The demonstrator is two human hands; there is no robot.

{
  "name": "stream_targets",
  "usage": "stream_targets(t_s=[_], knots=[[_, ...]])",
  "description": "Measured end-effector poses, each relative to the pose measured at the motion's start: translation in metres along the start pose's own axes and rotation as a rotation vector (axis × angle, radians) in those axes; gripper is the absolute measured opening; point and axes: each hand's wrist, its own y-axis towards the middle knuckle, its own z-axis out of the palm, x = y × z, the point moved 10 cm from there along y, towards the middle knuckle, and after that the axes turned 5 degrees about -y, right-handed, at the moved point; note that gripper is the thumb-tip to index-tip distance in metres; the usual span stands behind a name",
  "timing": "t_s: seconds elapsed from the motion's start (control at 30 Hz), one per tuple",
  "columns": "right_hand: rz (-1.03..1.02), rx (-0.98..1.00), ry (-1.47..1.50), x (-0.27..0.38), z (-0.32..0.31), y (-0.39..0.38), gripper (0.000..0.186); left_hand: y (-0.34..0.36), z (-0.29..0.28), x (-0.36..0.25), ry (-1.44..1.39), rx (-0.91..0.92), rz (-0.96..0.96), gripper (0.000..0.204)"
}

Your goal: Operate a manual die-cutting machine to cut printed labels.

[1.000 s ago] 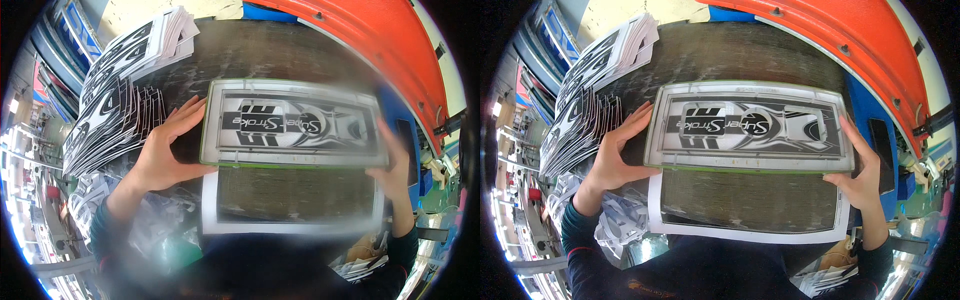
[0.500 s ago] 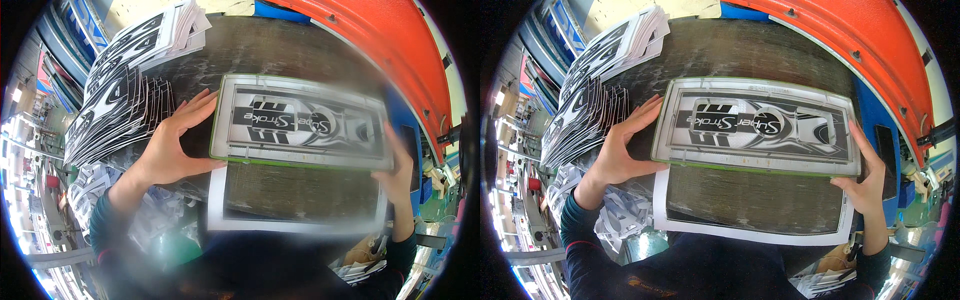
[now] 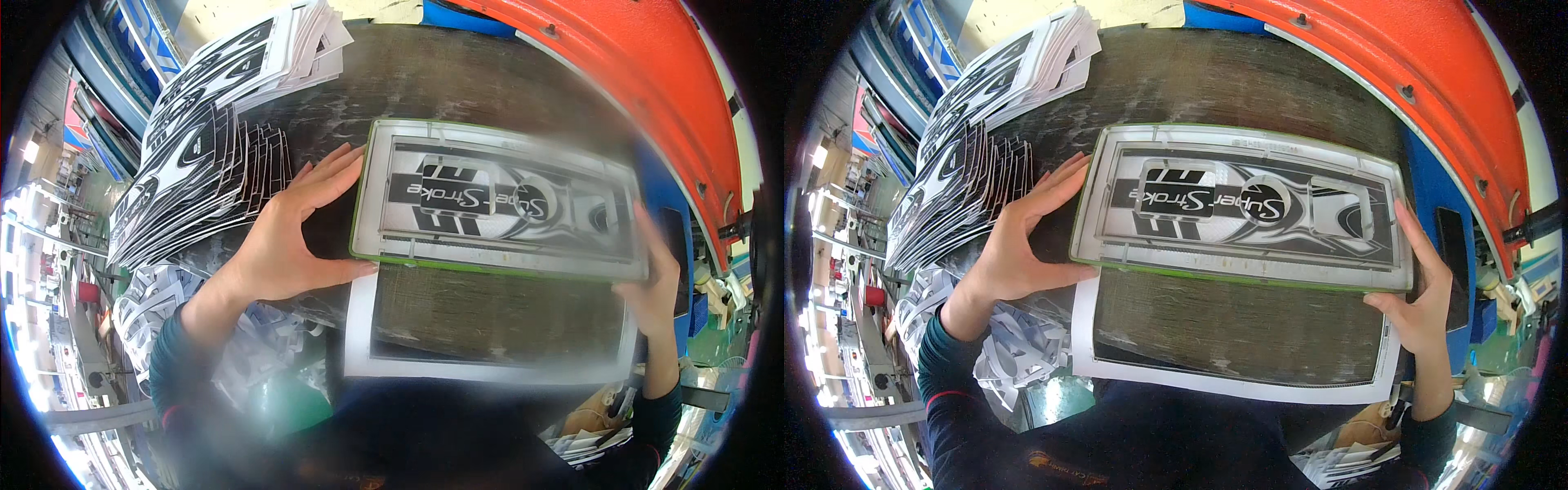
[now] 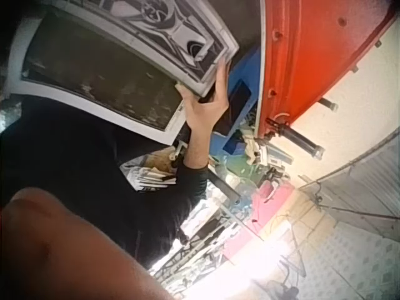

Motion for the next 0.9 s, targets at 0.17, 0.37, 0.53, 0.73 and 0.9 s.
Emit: stream_targets(t_s=[0.17,0.37,0.53,0.73,0.9], knots=[[0.016,0.003,-0.013,-0.001,-0.001,0.0,0.097,0.001,-0.001,-0.003,-0.007,-0.003,0.019,0.093],[-0.09,0.002,-0.175,0.014,-0.004,0.005,0.092,0.001,-0.001,-0.001,-0.066,-0.021,0.017,0.092],[-0.256,-0.883,-0.253,0.02,-0.129,-0.018,0.062,-0.005,-0.01,-0.006,-0.18,-0.095,0.073,0.094],[0.094,-1.021,0.346,-0.093,-0.309,0.002,0.041,-0.006,-0.018,-0.017,-0.34,-0.195,0.181,0.092],[0.133,-1.002,0.581,-0.119,-0.314,0.013,0.024,-0.014,-0.027,-0.029,-0.286,-0.326,0.215,0.09]])
